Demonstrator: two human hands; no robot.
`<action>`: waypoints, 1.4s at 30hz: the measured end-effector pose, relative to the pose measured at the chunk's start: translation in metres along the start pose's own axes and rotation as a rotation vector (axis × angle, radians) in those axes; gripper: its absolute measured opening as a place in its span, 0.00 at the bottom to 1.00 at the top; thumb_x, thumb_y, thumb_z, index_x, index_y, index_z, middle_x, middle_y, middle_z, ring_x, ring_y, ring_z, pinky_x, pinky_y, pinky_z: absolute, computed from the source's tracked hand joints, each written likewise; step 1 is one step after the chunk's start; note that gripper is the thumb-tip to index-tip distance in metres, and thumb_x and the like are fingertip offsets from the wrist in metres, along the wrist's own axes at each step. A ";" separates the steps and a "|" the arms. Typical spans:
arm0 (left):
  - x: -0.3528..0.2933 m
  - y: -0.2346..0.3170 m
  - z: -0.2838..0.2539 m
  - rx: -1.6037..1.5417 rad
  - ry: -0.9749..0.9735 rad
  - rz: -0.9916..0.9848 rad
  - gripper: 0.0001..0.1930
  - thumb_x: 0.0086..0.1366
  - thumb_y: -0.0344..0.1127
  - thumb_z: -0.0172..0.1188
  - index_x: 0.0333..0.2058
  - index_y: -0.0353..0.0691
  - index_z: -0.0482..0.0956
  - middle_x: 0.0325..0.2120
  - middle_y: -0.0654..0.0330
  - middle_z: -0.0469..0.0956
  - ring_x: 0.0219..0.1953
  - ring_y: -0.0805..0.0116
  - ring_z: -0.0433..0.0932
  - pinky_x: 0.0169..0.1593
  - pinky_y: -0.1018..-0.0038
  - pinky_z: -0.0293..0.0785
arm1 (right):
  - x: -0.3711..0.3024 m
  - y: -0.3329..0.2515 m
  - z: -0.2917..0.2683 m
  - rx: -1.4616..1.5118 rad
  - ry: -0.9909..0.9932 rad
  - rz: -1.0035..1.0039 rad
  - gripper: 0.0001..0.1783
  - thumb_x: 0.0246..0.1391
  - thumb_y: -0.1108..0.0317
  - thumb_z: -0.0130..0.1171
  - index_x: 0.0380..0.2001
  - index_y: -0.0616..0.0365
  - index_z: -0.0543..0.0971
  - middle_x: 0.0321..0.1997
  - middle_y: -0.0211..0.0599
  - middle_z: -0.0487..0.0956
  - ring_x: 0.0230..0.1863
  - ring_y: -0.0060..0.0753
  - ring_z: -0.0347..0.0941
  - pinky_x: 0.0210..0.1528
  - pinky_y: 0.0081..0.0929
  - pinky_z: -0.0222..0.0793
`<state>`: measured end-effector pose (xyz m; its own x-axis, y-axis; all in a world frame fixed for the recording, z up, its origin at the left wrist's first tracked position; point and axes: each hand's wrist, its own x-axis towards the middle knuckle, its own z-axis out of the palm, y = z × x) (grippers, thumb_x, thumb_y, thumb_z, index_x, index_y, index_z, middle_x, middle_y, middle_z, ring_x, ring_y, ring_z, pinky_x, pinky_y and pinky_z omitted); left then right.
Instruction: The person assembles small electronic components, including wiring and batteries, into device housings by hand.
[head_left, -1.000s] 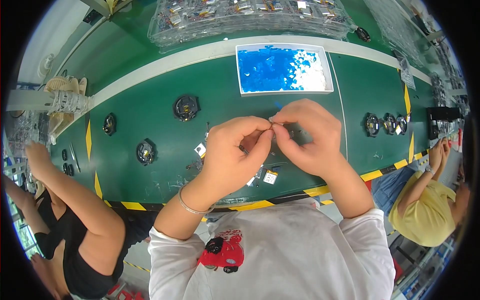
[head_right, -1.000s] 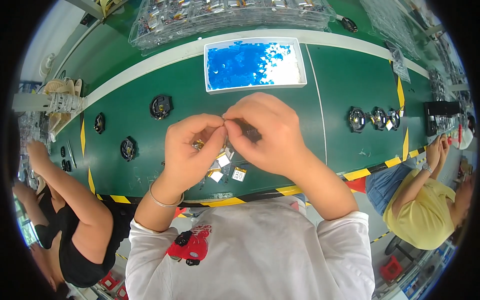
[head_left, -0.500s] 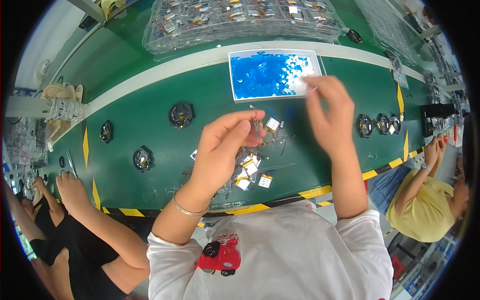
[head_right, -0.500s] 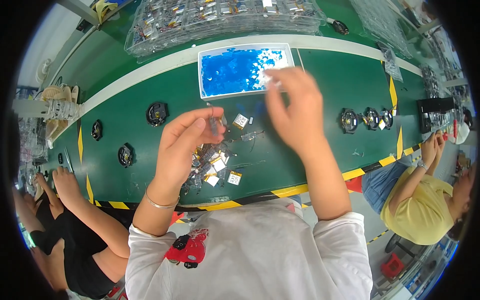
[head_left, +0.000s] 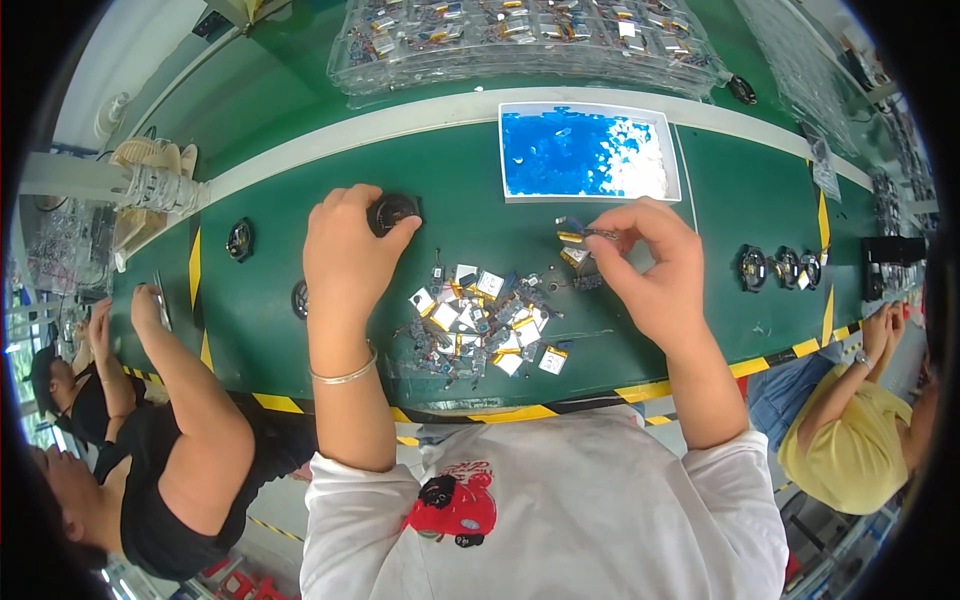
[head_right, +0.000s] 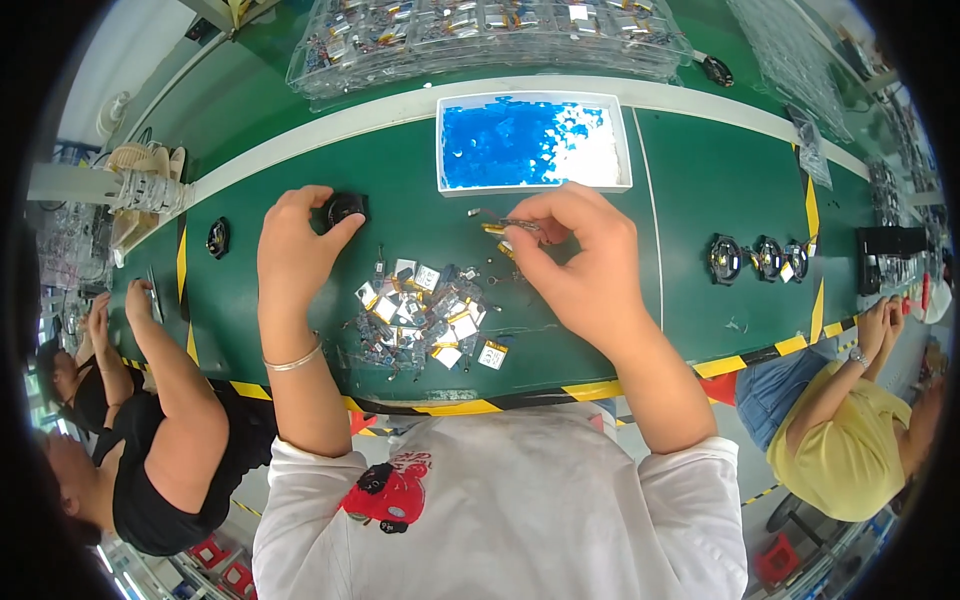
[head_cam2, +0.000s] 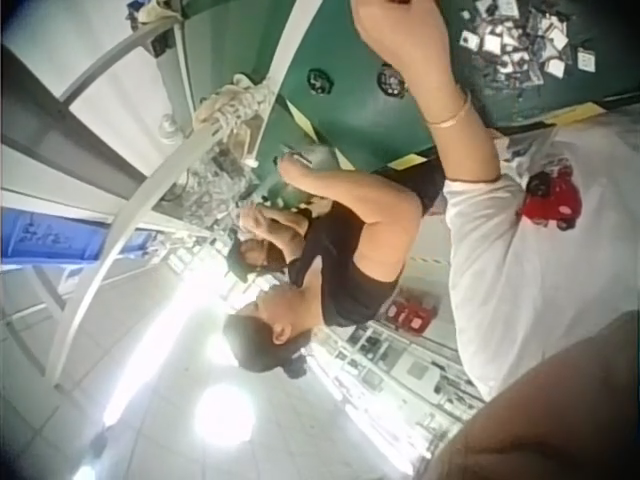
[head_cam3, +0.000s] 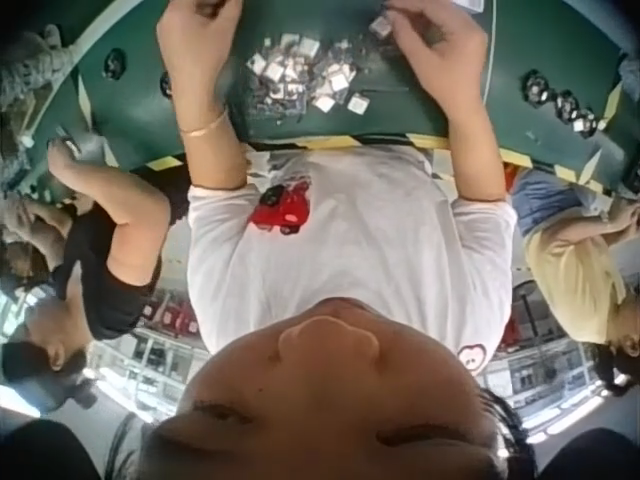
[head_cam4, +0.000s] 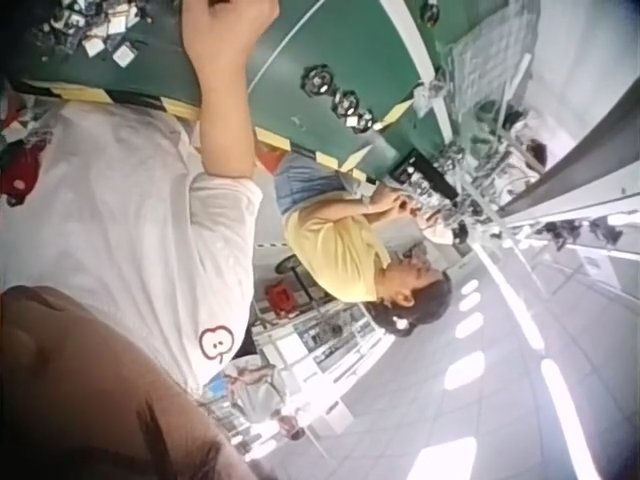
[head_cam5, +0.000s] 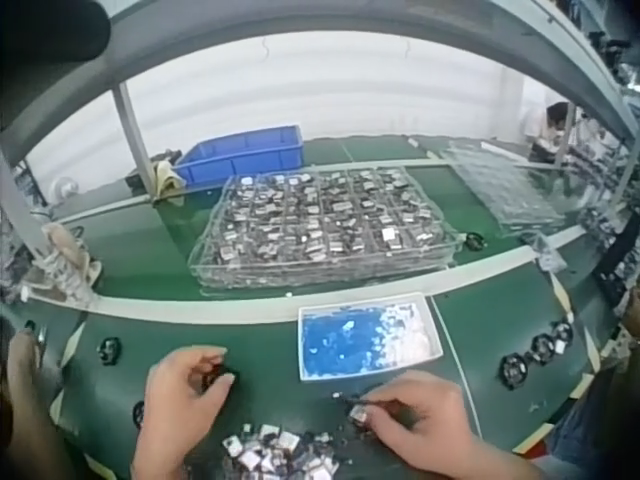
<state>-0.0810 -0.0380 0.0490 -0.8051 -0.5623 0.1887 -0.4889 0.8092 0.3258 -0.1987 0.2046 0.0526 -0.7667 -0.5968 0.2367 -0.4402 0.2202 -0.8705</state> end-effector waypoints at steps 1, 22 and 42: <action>0.000 -0.001 0.002 0.008 0.014 0.056 0.16 0.47 0.32 0.68 0.35 0.36 0.78 0.31 0.52 0.78 0.37 0.53 0.77 0.41 0.66 0.72 | 0.000 -0.001 -0.001 -0.001 0.004 0.001 0.08 0.43 0.79 0.62 0.31 0.63 0.79 0.30 0.34 0.78 0.30 0.23 0.71 0.34 0.19 0.66; -0.044 0.094 0.030 -1.446 -0.171 -0.056 0.10 0.59 0.18 0.53 0.41 0.32 0.74 0.33 0.58 0.79 0.33 0.78 0.77 0.34 0.83 0.74 | -0.004 -0.016 0.019 0.012 0.125 -0.178 0.07 0.37 0.82 0.56 0.23 0.62 0.71 0.26 0.37 0.75 0.29 0.27 0.72 0.35 0.21 0.67; -0.045 0.092 0.036 -1.112 -0.074 0.150 0.13 0.57 0.21 0.55 0.42 0.35 0.78 0.33 0.55 0.82 0.29 0.70 0.82 0.31 0.79 0.75 | -0.003 -0.019 0.020 -0.186 0.150 -0.198 0.08 0.34 0.81 0.57 0.21 0.60 0.70 0.23 0.39 0.73 0.26 0.34 0.73 0.30 0.26 0.69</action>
<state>-0.1022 0.0678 0.0368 -0.8667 -0.4306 0.2520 0.1564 0.2452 0.9568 -0.1787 0.1870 0.0595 -0.7116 -0.5251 0.4668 -0.6553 0.2566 -0.7104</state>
